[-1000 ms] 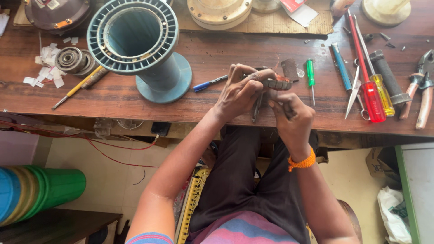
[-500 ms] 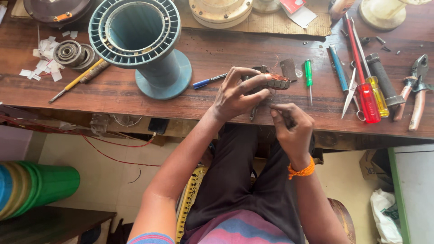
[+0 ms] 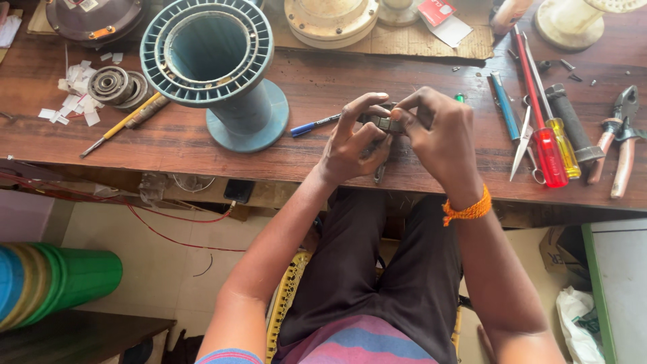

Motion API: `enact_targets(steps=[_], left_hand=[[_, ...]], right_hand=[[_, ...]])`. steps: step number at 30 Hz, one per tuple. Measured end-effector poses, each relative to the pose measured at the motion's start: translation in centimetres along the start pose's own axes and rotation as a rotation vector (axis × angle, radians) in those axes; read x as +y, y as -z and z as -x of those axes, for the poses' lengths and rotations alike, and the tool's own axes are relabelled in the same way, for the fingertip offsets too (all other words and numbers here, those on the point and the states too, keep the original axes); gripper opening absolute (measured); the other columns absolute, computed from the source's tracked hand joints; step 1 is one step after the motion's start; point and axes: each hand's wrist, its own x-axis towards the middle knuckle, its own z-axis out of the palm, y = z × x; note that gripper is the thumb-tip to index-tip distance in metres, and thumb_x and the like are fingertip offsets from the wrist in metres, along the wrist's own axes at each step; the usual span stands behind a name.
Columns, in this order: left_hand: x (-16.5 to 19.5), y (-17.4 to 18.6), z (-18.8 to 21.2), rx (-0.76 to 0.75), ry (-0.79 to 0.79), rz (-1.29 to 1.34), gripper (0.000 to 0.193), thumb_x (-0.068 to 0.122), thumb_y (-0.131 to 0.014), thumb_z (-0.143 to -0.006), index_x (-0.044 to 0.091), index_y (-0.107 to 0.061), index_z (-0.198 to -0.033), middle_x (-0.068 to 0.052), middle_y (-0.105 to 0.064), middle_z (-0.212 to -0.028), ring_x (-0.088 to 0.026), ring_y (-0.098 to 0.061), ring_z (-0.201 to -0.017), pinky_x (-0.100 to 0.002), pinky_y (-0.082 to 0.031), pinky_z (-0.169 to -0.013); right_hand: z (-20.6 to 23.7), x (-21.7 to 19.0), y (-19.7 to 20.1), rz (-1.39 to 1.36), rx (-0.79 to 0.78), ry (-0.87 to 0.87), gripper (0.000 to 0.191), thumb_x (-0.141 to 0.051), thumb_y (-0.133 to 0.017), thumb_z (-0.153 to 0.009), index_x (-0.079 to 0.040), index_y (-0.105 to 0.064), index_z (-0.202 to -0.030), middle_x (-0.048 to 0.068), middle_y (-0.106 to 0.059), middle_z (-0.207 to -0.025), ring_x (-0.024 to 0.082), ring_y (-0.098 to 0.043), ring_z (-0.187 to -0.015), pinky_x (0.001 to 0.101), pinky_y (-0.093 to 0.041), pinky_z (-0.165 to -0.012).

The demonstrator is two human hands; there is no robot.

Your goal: The person sits at a workbench and strips copper wire windings from a small electric motor armature, pulling the wire off the slots by hand and turning the armature to reach different sides. Near the end they use a green-handled screwdriver to pry at the remaining windings.

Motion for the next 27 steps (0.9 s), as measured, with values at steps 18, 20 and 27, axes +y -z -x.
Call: enact_targets(steps=[18, 20, 27], left_hand=[[-0.7, -0.3, -0.6, -0.036, -0.06, 0.001, 0.039, 0.003, -0.081, -0.089, 0.009, -0.045, -0.102, -0.005, -0.068, -0.131, -0.029, -0.062, -0.106, -0.042, -0.05, -0.095], [-0.7, -0.3, -0.6, -0.045, -0.053, -0.01, 0.04, 0.003, -0.082, -0.087, 0.009, -0.045, -0.102, -0.005, -0.069, -0.13, -0.029, -0.062, -0.106, -0.041, -0.05, -0.095], [0.0, 0.2, -1.1, -0.076, -0.14, -0.174, 0.03, 0.019, -0.085, -0.083, 0.017, -0.066, -0.106, 0.002, -0.064, -0.134, -0.025, -0.06, -0.113, -0.041, -0.051, -0.096]], right_hand=[[6.2, 2.8, -1.1, -0.232, 0.223, -0.112, 0.008, -0.003, -0.078, -0.1, -0.001, -0.071, -0.102, -0.007, -0.046, -0.07, 0.002, -0.035, -0.064, 0.0239, -0.026, -0.057], [6.9, 3.2, -2.3, -0.14, 0.273, -0.082, 0.009, 0.0, -0.079, -0.098, 0.0, -0.07, -0.1, -0.005, -0.038, -0.065, 0.003, -0.032, -0.062, 0.0244, -0.025, -0.056], [8.0, 3.8, -5.1, -0.291, 0.331, -0.027, 0.009, 0.001, -0.075, -0.098, 0.0, -0.067, -0.1, -0.007, -0.052, -0.072, 0.0, -0.04, -0.066, 0.0223, -0.032, -0.058]])
